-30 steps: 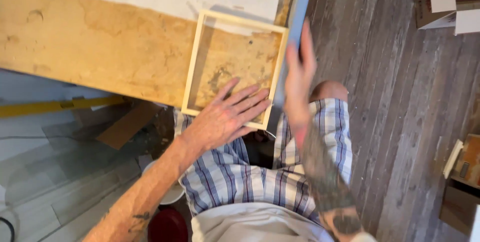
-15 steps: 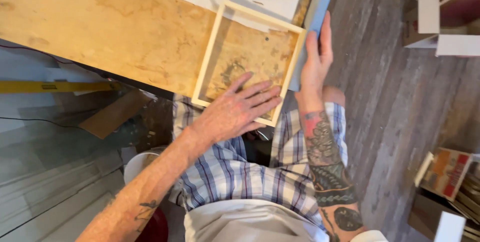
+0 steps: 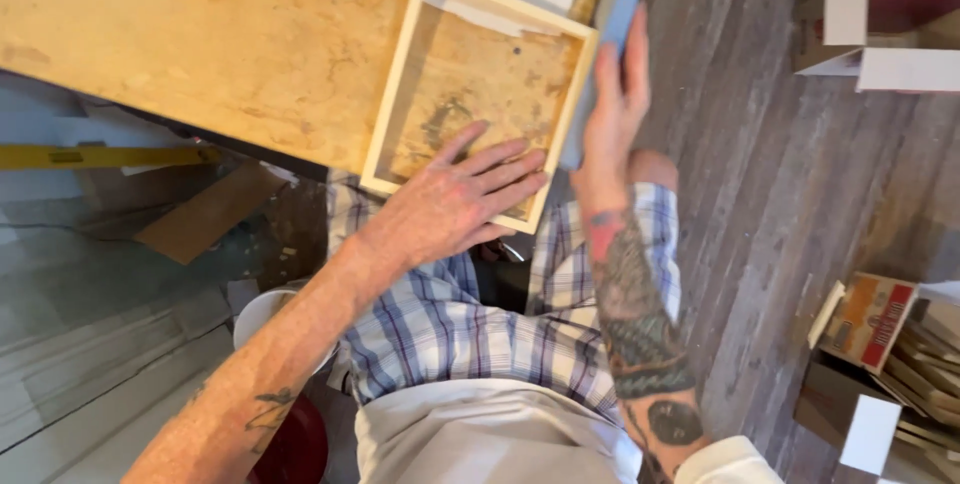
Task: Sanding the edges of a wooden frame and applying glue to the joints for assembly.
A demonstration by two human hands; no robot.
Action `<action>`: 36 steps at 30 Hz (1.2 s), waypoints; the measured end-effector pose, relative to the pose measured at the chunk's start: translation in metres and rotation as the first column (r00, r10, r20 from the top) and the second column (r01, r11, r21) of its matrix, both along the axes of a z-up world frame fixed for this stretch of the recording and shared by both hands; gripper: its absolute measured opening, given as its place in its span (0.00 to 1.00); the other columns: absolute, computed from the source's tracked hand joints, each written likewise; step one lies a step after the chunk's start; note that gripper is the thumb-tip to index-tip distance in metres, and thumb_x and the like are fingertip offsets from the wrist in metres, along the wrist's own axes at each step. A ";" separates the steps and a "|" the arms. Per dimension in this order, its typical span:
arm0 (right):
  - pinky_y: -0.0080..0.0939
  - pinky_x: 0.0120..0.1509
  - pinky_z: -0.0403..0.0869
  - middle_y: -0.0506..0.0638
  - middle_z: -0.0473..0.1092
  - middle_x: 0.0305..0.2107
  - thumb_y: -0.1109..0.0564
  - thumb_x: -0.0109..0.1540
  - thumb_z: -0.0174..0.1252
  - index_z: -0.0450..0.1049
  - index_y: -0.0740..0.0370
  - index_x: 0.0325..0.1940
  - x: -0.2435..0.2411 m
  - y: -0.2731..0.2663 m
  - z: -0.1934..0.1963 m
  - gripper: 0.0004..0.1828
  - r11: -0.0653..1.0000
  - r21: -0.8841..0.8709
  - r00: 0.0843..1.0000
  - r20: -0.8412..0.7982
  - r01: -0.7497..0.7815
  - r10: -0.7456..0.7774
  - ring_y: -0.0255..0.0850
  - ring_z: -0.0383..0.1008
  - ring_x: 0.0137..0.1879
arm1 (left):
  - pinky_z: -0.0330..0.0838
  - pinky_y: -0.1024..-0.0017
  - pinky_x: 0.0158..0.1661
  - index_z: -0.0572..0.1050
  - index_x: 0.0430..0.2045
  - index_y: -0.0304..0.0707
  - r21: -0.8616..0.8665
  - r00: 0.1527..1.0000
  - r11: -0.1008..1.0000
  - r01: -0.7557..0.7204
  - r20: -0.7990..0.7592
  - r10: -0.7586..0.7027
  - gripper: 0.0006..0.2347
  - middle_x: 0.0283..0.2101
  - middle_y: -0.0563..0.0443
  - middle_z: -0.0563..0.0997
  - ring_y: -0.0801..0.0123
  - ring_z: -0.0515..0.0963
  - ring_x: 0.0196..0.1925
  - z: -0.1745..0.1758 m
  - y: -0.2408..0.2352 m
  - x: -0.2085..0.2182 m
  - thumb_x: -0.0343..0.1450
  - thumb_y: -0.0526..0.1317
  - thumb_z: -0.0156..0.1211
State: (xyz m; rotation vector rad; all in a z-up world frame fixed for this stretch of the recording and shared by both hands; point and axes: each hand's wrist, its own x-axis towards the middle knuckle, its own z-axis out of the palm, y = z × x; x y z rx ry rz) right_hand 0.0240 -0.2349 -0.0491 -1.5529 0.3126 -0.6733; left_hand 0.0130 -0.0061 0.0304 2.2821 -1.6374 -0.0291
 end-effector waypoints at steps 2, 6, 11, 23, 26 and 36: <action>0.49 0.88 0.50 0.54 0.51 0.77 0.53 0.76 0.50 0.55 0.55 0.81 -0.052 0.041 0.040 0.28 1.000 0.015 0.995 -0.095 0.023 -0.021 0.46 0.47 0.83 | 0.47 0.49 0.74 0.69 0.64 0.49 0.000 0.999 1.000 -0.002 -0.034 0.002 0.26 0.71 0.53 0.69 0.64 0.65 0.73 0.003 -0.005 -0.002 0.70 0.52 0.64; 0.51 0.82 0.52 0.53 0.52 0.76 0.55 0.70 0.50 0.55 0.53 0.80 -0.162 0.113 0.058 0.32 0.987 0.114 0.905 -0.422 0.116 -0.058 0.46 0.49 0.81 | 0.46 0.50 0.75 0.69 0.64 0.49 0.028 0.998 0.999 -0.020 -0.053 0.021 0.26 0.70 0.53 0.70 0.65 0.65 0.73 0.010 -0.003 -0.001 0.70 0.52 0.64; 0.54 0.86 0.50 0.58 0.50 0.77 0.55 0.75 0.50 0.54 0.58 0.80 -0.048 0.040 0.031 0.29 0.999 0.021 0.987 -0.158 0.034 -0.030 0.49 0.46 0.83 | 0.47 0.49 0.74 0.68 0.66 0.49 0.024 0.998 1.000 0.005 -0.068 -0.003 0.26 0.71 0.51 0.69 0.64 0.65 0.73 0.002 -0.002 -0.001 0.72 0.53 0.62; 0.53 0.83 0.51 0.58 0.53 0.75 0.57 0.73 0.51 0.57 0.60 0.78 -0.099 0.075 0.041 0.29 0.988 0.144 0.984 -0.173 0.056 -0.031 0.47 0.49 0.80 | 0.49 0.46 0.73 0.70 0.64 0.46 -0.009 0.999 0.999 0.044 0.015 -0.044 0.25 0.71 0.50 0.69 0.59 0.68 0.72 0.000 -0.005 0.005 0.74 0.55 0.57; 0.48 0.84 0.58 0.54 0.54 0.76 0.54 0.74 0.53 0.57 0.57 0.78 -0.026 0.022 0.017 0.28 0.980 0.197 1.000 0.025 -0.004 -0.001 0.45 0.53 0.81 | 0.47 0.45 0.73 0.66 0.68 0.45 0.037 0.995 0.995 0.089 0.039 -0.091 0.29 0.72 0.50 0.67 0.57 0.66 0.74 -0.001 -0.008 0.002 0.72 0.53 0.61; 0.48 0.82 0.54 0.58 0.56 0.74 0.59 0.67 0.60 0.62 0.60 0.75 -0.154 0.091 0.037 0.32 0.906 0.422 0.996 -0.087 0.017 0.021 0.46 0.52 0.79 | 0.50 0.48 0.72 0.68 0.67 0.47 0.024 0.999 0.999 0.040 0.002 -0.040 0.27 0.71 0.51 0.69 0.60 0.67 0.72 0.006 -0.015 0.002 0.72 0.53 0.60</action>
